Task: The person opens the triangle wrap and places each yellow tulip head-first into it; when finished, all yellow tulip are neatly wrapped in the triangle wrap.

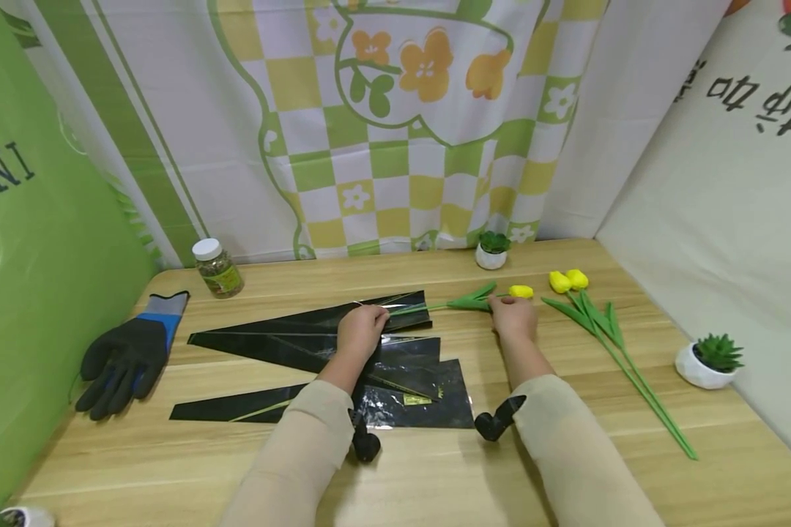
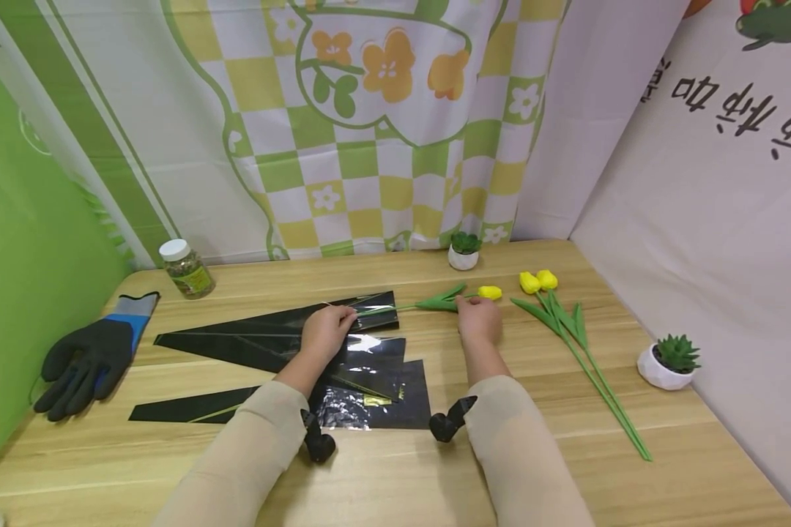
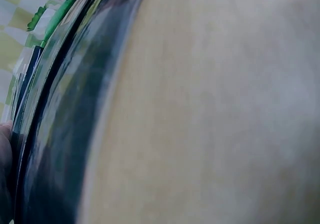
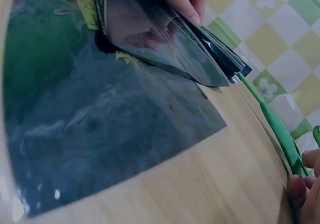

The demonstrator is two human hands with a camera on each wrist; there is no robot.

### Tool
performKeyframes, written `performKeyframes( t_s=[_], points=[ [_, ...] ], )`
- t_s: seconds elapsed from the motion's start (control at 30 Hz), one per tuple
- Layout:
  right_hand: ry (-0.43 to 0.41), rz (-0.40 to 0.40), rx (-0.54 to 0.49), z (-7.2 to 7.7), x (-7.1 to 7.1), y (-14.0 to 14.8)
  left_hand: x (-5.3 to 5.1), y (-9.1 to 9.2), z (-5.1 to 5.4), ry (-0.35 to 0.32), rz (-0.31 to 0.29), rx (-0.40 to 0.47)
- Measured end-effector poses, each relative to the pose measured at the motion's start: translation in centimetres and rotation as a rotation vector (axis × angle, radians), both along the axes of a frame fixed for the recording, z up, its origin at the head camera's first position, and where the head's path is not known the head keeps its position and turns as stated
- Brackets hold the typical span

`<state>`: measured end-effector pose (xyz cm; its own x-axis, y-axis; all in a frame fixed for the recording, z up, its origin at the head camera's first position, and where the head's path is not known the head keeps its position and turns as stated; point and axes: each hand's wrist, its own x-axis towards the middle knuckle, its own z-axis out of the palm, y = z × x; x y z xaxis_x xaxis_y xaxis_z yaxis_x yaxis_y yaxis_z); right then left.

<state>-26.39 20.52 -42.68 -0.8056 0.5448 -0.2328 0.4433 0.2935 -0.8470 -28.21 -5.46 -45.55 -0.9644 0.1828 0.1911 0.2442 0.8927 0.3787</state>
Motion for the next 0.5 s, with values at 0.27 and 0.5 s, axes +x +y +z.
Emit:
performKeyframes(
  t_s=[0.27, 0.5],
  points=[
    [-0.086, 0.065, 0.083, 0.4, -0.1, -0.6, 0.1, 0.0, -0.2, -0.006, -0.002, 0.012],
    [-0.104, 0.019, 0.031, 0.9, -0.4, -1.2, 0.2, 0.0, -0.1, -0.006, 0.002, 0.011]
  ],
)
